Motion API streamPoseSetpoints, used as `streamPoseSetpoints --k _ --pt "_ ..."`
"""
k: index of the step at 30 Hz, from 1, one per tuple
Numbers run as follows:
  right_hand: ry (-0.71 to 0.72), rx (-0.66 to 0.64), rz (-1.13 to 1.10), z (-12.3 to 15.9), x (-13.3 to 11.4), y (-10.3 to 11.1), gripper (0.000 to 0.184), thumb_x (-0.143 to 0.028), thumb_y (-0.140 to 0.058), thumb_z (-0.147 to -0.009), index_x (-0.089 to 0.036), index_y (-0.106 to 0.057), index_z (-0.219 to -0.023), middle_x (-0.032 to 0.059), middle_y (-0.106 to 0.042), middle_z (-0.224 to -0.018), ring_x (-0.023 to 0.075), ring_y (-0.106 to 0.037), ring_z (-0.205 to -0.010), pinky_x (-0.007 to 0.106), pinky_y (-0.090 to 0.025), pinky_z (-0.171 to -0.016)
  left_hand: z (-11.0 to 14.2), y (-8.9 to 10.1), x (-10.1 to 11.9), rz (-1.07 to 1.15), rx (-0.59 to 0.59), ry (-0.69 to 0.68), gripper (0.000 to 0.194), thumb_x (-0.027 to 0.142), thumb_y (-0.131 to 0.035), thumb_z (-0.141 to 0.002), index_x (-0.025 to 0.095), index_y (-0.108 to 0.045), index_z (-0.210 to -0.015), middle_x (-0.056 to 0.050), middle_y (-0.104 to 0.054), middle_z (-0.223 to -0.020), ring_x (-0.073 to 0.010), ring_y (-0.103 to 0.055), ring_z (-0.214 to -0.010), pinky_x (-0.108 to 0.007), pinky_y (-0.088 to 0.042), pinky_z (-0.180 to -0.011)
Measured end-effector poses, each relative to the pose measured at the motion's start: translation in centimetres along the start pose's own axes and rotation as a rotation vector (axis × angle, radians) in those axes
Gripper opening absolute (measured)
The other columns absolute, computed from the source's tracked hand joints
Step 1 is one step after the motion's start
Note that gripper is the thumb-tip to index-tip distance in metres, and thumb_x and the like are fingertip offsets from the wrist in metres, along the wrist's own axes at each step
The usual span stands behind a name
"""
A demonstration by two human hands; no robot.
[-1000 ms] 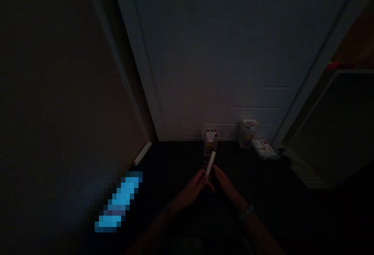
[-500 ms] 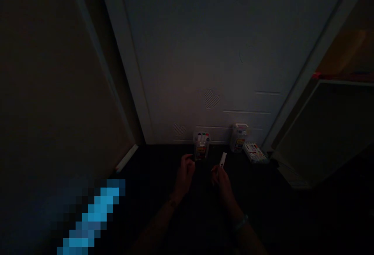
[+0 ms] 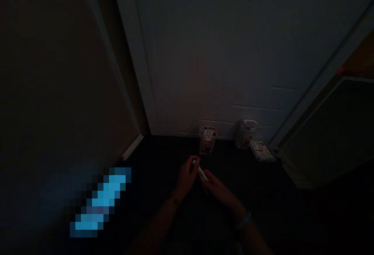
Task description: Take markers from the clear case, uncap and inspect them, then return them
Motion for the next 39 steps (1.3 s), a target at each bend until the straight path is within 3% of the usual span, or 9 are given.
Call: streamPoseSetpoints --k 4,7,11,15,20,24,33,39 --pt "0.027 0.063 0.012 0.0 -0.5 1.3 0.044 -0.05 -0.055 -0.081 -0.023 -0.055 -0.115 -0.0019 -0.057 -0.072 0.0115 -0.051 -0.066 0.024 -0.039 -0.064 -0.3 1.7 -1.1 0.062 0.17 0.037 0.025 0.042 -0.039 -0.087 0.02 -0.051 -0.092 0.001 -0.052 -0.076 -0.0131 -0.049 -0.067 -0.023 -0.04 -0.062" --pt "0.019 0.231 -0.022 0.0 -0.3 3.8 0.042 -0.048 -0.059 -0.078 -0.024 -0.058 -0.112 0.0006 -0.062 -0.079 0.0151 -0.057 -0.075 0.026 -0.042 -0.069 -0.6 2.8 -2.1 0.095 0.251 0.077 0.026 0.045 -0.041 -0.086 0.021 -0.05 -0.092 0.002 -0.049 -0.073 -0.0127 -0.048 -0.064 -0.022 -0.039 -0.059" --pt "0.019 0.467 -0.085 0.4 0.6 7.1 0.036 -0.047 -0.064 -0.073 -0.023 -0.064 -0.099 0.0033 -0.065 -0.088 0.0189 -0.06 -0.083 0.028 -0.046 -0.07 -0.9 2.7 -3.2 0.146 0.24 0.132 0.029 0.049 -0.043 -0.085 0.02 -0.05 -0.087 0.004 -0.045 -0.064 -0.0114 -0.045 -0.057 -0.021 -0.036 -0.053" --pt "0.049 0.594 -0.189 0.5 1.7 9.0 0.034 -0.046 -0.066 -0.071 -0.021 -0.066 -0.094 0.0049 -0.067 -0.091 0.02 -0.061 -0.084 0.03 -0.048 -0.072 -0.9 1.6 -2.9 0.141 0.171 0.132 0.032 0.051 -0.044 -0.083 0.019 -0.052 -0.083 0.002 -0.049 -0.065 -0.0115 -0.046 -0.058 -0.021 -0.037 -0.054" --pt "0.128 0.621 -0.424 0.6 1.9 9.8 0.031 -0.041 -0.068 -0.07 -0.022 -0.067 -0.095 0.0042 -0.066 -0.1 0.0185 -0.061 -0.09 0.032 -0.048 -0.083 -0.8 0.3 -1.9 0.136 0.08 0.075 0.036 0.051 -0.037 -0.087 0.019 -0.053 -0.08 0.001 -0.052 -0.066 -0.0121 -0.047 -0.06 -0.022 -0.038 -0.06" --pt "0.132 0.63 -0.438 0.7 1.8 9.9 0.029 -0.04 -0.067 -0.072 -0.024 -0.067 -0.096 0.0035 -0.065 -0.106 0.018 -0.06 -0.095 0.031 -0.048 -0.087 -0.9 -0.1 -2.2 0.161 0.048 0.046 0.037 0.048 -0.032 -0.09 0.019 -0.054 -0.082 0.001 -0.052 -0.068 -0.012 -0.047 -0.062 -0.022 -0.038 -0.061" --pt "0.176 0.644 -0.347 0.8 1.0 9.8 0.034 -0.044 -0.062 -0.075 -0.023 -0.065 -0.102 0.0046 -0.064 -0.11 0.0199 -0.058 -0.102 0.032 -0.048 -0.086 -1.0 -0.5 -3.9 0.165 0.033 0.078 0.037 0.048 -0.032 -0.089 0.019 -0.053 -0.079 0.003 -0.046 -0.066 -0.0112 -0.043 -0.059 -0.022 -0.035 -0.056" --pt "0.139 0.724 -0.084 1.1 0.9 10.0 0.038 -0.05 -0.056 -0.078 -0.023 -0.062 -0.104 0.0046 -0.064 -0.103 0.0197 -0.059 -0.092 0.03 -0.048 -0.075 -1.0 -0.3 -3.5 0.194 0.048 0.088 0.04 0.051 -0.032 -0.088 0.019 -0.053 -0.078 0.003 -0.044 -0.063 -0.0112 -0.042 -0.056 -0.022 -0.034 -0.054"
Point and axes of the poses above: each hand's wrist, its own z-axis away from the middle knuckle, its own y-axis out of the back of the hand, x = y × z, the point moved 10 cm from there along -z, towards the middle knuckle
